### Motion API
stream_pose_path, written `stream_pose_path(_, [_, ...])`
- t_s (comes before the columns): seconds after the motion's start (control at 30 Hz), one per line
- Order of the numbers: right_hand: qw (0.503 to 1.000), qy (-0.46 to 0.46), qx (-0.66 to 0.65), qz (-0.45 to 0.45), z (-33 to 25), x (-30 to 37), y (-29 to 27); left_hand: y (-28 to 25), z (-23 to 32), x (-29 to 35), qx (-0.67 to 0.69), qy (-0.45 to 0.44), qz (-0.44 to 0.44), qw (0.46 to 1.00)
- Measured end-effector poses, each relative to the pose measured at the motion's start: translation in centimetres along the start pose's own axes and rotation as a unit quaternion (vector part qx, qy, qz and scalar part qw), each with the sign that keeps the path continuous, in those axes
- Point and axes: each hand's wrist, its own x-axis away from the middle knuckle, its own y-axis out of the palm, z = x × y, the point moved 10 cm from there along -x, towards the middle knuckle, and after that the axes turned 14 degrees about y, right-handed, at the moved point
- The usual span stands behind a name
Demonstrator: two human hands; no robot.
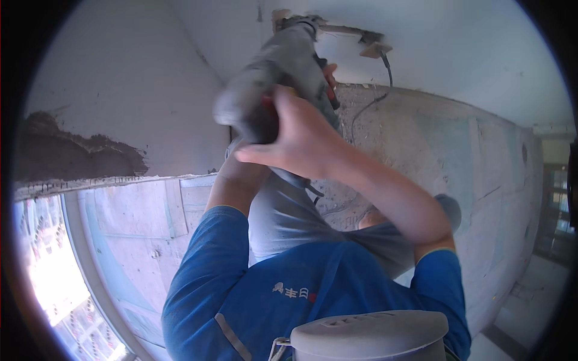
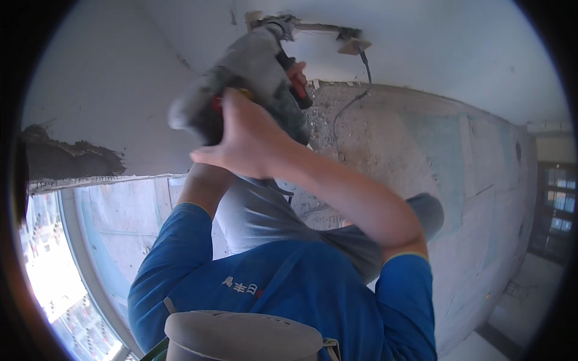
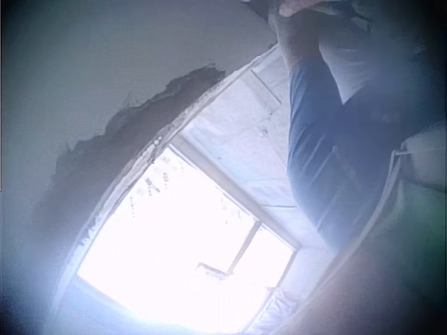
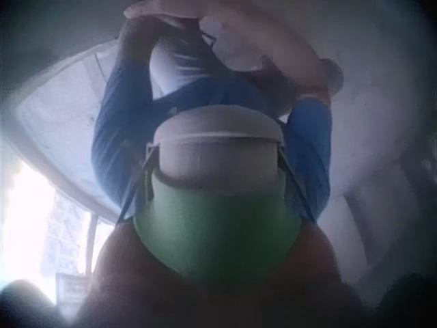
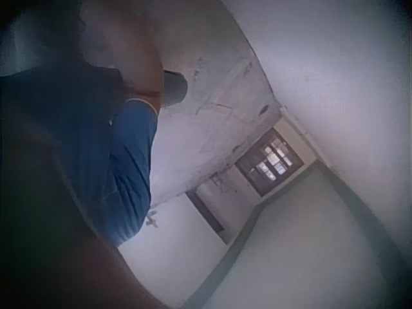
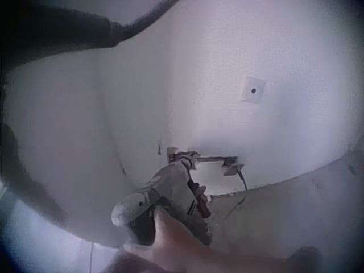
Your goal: Use a hammer drill to chisel or carve out a channel in a concrete wall for renovation.
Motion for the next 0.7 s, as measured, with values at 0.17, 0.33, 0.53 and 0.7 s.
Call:
stream_pose_path(0.17, [0.983,0.092,0.089,-0.135,-1.6,-5.9,7.1,1.8,5.1,-0.2,0.315,0.123,0.013,0.941])
stream_pose_path(0.33, [0.994,0.083,0.039,-0.067,-2.2,-8.8,8.0,2.8,7.0,-0.2,0.387,0.073,-0.028,0.919])
stream_pose_path(0.53, [0.993,0.055,0.048,-0.089,-3.6,-7.9,8.5,2.7,7.8,0.3,0.399,0.080,-0.027,0.913])
stream_pose_path(0.7, [0.995,0.043,0.018,-0.093,-4.9,-7.4,8.7,2.3,8.3,1.2,0.376,0.068,-0.033,0.923])
